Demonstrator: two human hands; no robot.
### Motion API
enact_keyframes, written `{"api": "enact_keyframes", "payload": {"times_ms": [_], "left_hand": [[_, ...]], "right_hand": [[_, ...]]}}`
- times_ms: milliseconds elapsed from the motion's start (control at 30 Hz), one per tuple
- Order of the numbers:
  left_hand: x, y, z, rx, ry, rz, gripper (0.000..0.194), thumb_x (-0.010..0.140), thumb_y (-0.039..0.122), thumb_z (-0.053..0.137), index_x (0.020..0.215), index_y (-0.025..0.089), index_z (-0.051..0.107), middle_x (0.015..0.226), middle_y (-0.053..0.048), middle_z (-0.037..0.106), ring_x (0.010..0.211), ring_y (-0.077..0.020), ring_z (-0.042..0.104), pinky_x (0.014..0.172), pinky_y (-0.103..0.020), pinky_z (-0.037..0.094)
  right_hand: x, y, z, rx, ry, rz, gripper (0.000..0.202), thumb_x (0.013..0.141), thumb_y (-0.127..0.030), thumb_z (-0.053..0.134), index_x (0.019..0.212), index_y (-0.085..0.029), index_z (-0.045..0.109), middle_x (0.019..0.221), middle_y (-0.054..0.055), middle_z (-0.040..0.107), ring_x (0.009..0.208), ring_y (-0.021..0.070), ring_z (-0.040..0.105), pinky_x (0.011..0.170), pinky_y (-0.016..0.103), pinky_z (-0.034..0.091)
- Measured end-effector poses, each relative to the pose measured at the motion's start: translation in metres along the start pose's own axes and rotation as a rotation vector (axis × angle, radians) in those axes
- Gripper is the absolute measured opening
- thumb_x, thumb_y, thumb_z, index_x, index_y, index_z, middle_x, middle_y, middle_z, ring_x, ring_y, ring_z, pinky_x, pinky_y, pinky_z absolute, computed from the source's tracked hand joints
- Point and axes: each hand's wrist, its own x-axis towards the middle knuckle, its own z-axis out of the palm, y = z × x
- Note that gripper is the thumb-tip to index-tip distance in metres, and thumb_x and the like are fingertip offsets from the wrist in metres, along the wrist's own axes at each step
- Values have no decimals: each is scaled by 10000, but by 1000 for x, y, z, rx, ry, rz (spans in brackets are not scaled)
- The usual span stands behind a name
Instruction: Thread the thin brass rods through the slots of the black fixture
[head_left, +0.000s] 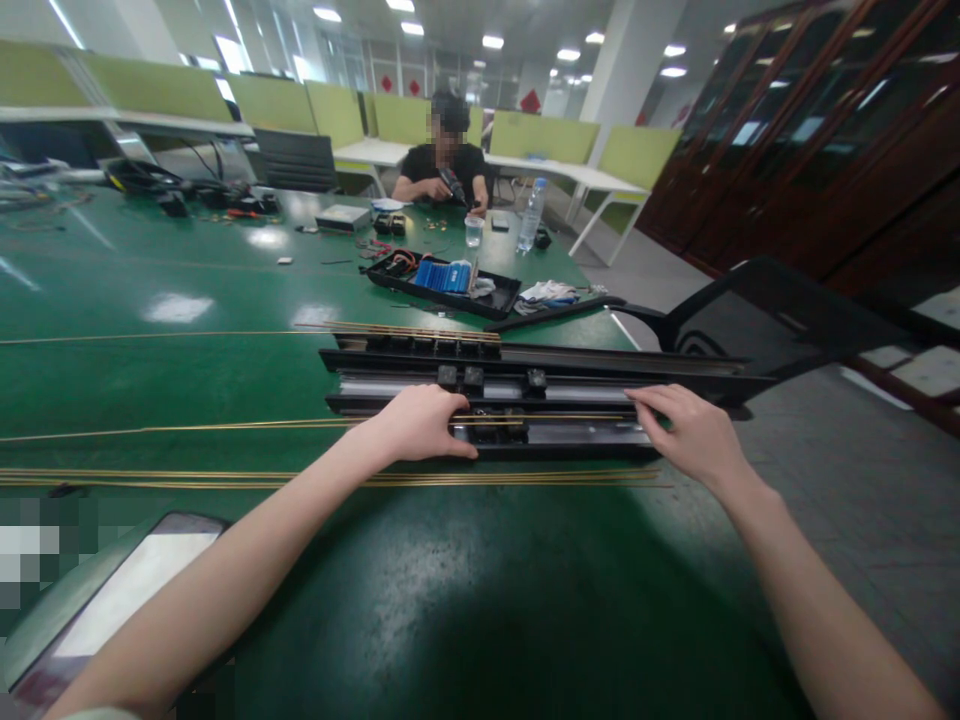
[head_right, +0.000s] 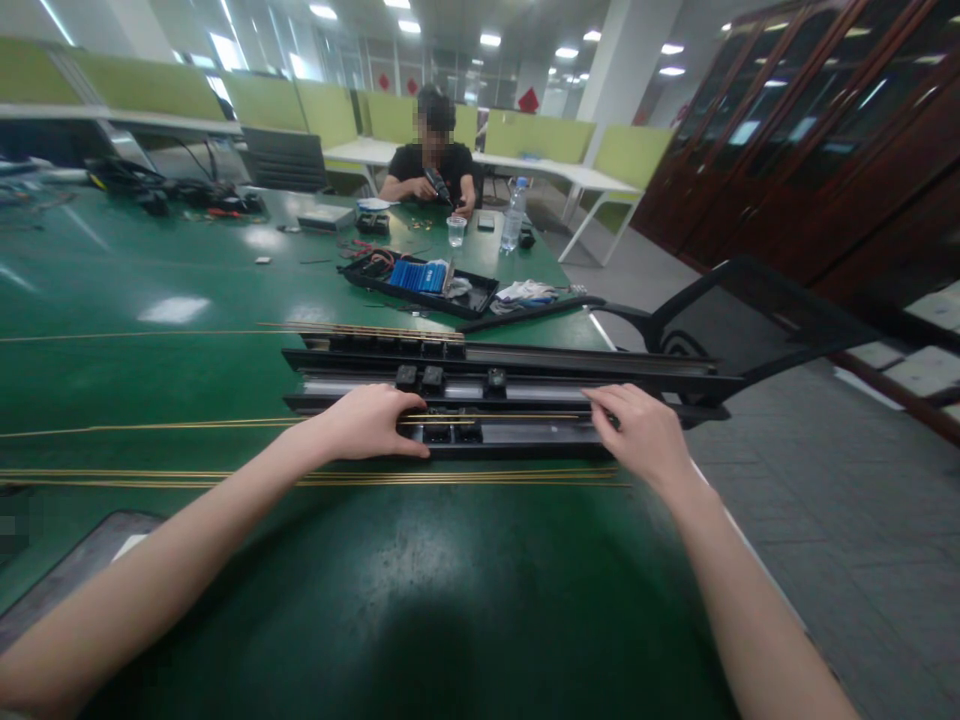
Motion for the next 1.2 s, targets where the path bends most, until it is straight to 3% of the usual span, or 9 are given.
{"api": "enact_keyframes", "payload": {"times_ms": [133, 300, 400, 600, 900, 1067, 1200], "left_hand": [[1, -1, -2, -16, -11, 12, 747, 718, 747, 601, 1212, 192, 679, 1048, -137, 757, 941, -316, 710, 779, -368, 514], [2, -3, -5, -78, 27, 24, 691, 738, 722, 609, 1219, 233, 683, 1073, -102, 760, 967, -292, 708, 829, -353, 511], [2, 0, -6, -113, 66, 52, 627, 762, 692, 611, 1197, 247, 689, 1073, -79, 763, 968, -276, 710, 826, -336, 511], [4, 4, -1, -129, 78, 61, 501, 819, 601, 601, 1131, 225, 709, 1054, -81, 763, 937, -264, 710, 783, -327, 514], [4, 4, -3, -161, 41, 52, 431, 819, 536, 619, 1099, 224, 718, 995, -73, 767, 872, -245, 710, 744, -312, 508], [5, 5, 0, -154, 53, 54, 447, 820, 567, 606, 1081, 223, 721, 971, -71, 768, 851, -250, 710, 721, -316, 510], [3, 0, -4, -161, 44, 56, 571, 778, 601, 643, 1216, 236, 677, 1121, -76, 750, 974, -262, 700, 814, -323, 510]], "right_hand": [[15, -39, -2, 207, 21, -29, 322, 935, -290, 567, 1231, -227, 676, 1120, 90, 734, 1025, 282, 676, 911, 454, 542], [39, -98, 9, 472, -111, -139, 536, 870, -331, 672, 1391, -270, 560, 1270, 83, 679, 1131, 287, 636, 977, 466, 525], [51, -116, 20, 546, -197, -143, 677, 841, -328, 708, 1471, -284, 465, 1258, 75, 678, 1097, 270, 646, 951, 447, 535], [54, -117, 34, 639, -240, -70, 701, 833, -269, 717, 1476, -311, 439, 1196, 40, 693, 1062, 235, 656, 970, 425, 519], [47, -106, 34, 653, -228, -48, 725, 814, -279, 731, 1478, -314, 441, 1169, 43, 704, 1013, 236, 674, 940, 436, 536], [47, -107, 33, 632, -234, -53, 699, 830, -285, 721, 1472, -310, 445, 1187, 48, 695, 1032, 238, 663, 946, 432, 531], [48, -105, 26, 600, -235, -84, 691, 821, -295, 731, 1458, -298, 464, 1196, 53, 693, 1051, 241, 653, 944, 423, 525]]}}
